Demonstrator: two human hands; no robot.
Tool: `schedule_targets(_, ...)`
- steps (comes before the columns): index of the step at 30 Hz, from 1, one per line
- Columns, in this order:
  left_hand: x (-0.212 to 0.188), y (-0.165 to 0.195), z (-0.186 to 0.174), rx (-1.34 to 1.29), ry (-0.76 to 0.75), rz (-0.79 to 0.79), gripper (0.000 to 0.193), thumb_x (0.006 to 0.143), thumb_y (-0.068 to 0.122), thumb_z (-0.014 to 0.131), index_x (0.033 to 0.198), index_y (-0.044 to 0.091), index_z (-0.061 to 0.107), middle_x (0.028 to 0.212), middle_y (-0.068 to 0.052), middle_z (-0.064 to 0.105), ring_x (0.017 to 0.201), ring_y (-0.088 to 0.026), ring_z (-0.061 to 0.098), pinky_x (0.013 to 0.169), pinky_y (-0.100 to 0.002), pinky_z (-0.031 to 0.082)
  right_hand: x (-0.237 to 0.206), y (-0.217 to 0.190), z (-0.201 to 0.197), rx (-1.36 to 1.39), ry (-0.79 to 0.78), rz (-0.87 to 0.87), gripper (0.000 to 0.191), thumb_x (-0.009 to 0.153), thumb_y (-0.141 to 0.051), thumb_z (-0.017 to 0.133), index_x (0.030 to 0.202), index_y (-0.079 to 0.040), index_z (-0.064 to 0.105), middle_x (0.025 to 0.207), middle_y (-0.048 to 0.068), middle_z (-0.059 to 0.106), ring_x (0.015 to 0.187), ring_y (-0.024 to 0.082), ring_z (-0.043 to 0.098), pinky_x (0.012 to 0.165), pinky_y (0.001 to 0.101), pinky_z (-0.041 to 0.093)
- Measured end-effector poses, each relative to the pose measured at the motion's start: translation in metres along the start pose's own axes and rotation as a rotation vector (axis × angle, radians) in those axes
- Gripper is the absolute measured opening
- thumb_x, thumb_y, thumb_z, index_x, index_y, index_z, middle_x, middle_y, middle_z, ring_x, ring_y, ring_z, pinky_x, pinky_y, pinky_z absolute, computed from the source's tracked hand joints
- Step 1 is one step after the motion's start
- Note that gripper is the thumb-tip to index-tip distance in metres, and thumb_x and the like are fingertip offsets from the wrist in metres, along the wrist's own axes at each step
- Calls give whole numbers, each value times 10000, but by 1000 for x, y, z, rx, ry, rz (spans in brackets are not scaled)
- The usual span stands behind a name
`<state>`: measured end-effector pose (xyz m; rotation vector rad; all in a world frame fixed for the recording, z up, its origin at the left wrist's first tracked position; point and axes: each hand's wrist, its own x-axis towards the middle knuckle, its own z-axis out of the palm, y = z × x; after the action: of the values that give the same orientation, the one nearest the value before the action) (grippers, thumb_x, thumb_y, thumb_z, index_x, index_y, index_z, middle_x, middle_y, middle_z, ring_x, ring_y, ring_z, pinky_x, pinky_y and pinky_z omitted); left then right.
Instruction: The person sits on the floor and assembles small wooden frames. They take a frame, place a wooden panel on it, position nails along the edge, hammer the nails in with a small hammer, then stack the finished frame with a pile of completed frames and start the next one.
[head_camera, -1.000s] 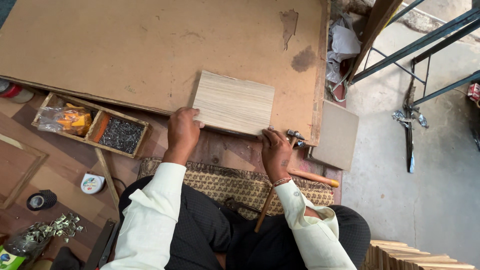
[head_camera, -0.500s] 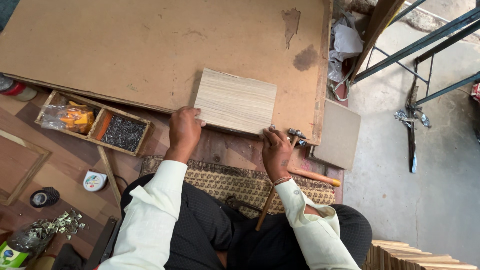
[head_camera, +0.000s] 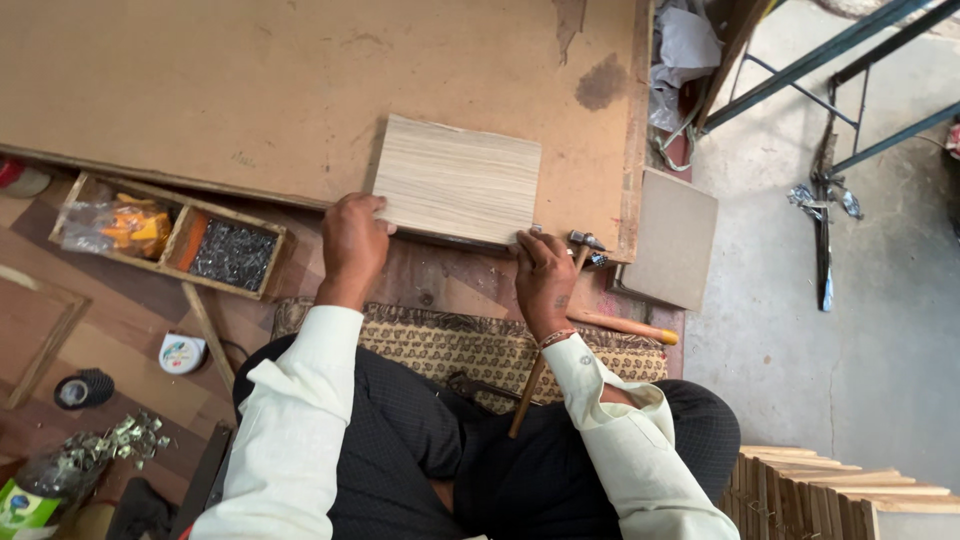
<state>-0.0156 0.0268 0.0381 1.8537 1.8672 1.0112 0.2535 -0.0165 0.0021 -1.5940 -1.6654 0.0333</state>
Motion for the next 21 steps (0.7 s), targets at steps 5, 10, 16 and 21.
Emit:
schedule_targets(5, 2, -10, 9, -29, -7, -23, 244, 784, -50, 795, 1027, -33, 783, 1059, -228, 748, 919, -345, 757, 859, -384, 600, 0, -1, -2, -50, 5, -54, 168, 888, -111, 782, 1051, -72, 795, 1083, 121, 760, 957, 284, 718, 842, 384, 571)
schedule_targets(10, 1, -13, 9, 15, -19, -7, 261, 752, -15, 839, 1008, -29, 791, 1035, -240, 752, 921, -349, 751, 867, -399, 587, 0, -4, -8, -137, -15, -121, 200, 901, -86, 720, 1089, -85, 788, 1120, 135, 755, 992, 298, 688, 866, 399, 542)
schedule_targets(16, -1, -9, 7, 31, -39, -37, 250, 795, 4, 846, 1038, -18, 792, 1026, -245, 754, 925, -329, 758, 871, -387, 585, 3, -11, -14, -74, -72, -56, 226, 887, -95, 738, 1105, -64, 783, 1142, 191, 701, 1013, 360, 667, 896, 425, 523)
schedule_targets(21, -2, -6, 8, 34, -35, -64, 294, 758, 32, 879, 1038, -4, 798, 1020, -232, 758, 896, -313, 756, 842, -383, 585, 4, -12, -10, 65, -60, 63, 269, 834, -103, 766, 1099, -67, 789, 1258, 233, 671, 1092, 380, 638, 923, 437, 517)
